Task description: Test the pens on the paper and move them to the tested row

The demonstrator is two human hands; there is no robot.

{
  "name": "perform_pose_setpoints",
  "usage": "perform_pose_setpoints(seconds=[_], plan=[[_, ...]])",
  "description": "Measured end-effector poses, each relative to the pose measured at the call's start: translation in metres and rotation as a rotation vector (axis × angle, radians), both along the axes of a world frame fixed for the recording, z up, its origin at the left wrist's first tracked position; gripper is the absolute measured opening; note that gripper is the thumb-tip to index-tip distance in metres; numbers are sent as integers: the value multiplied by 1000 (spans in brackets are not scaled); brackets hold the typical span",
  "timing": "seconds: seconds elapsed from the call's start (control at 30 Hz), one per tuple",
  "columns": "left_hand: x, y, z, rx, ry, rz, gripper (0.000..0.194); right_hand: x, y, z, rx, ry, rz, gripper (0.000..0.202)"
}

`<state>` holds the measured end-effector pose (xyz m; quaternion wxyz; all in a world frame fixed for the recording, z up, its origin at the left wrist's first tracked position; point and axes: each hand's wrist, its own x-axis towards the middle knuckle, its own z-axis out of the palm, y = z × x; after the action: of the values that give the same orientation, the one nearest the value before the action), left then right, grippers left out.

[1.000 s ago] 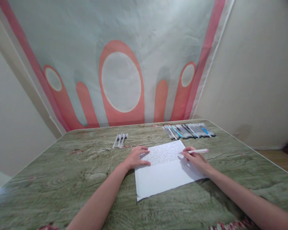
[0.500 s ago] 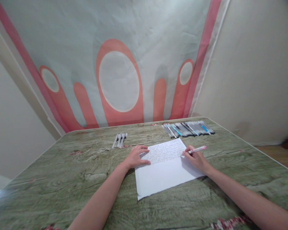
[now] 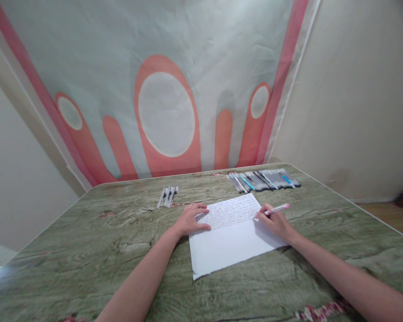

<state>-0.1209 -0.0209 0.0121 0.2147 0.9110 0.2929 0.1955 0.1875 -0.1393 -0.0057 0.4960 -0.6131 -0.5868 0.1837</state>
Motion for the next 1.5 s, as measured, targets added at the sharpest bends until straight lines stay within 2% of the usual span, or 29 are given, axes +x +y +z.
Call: perform_pose_setpoints(seconds=[0.27,0.63,1.1,1.5], plan=[[0,0,0,-8,5,3,60,-3,-1,4,11,42,-6,14],[-1,1,0,4,12,1,61,4,2,-5,-11,-65,-1,15],[0,0,1,11,28,1,60,4,1,-5,-47,-166,0,15],[-1,-1,2,6,30,1,60,3,-1,-2,-74,-159,6,14]])
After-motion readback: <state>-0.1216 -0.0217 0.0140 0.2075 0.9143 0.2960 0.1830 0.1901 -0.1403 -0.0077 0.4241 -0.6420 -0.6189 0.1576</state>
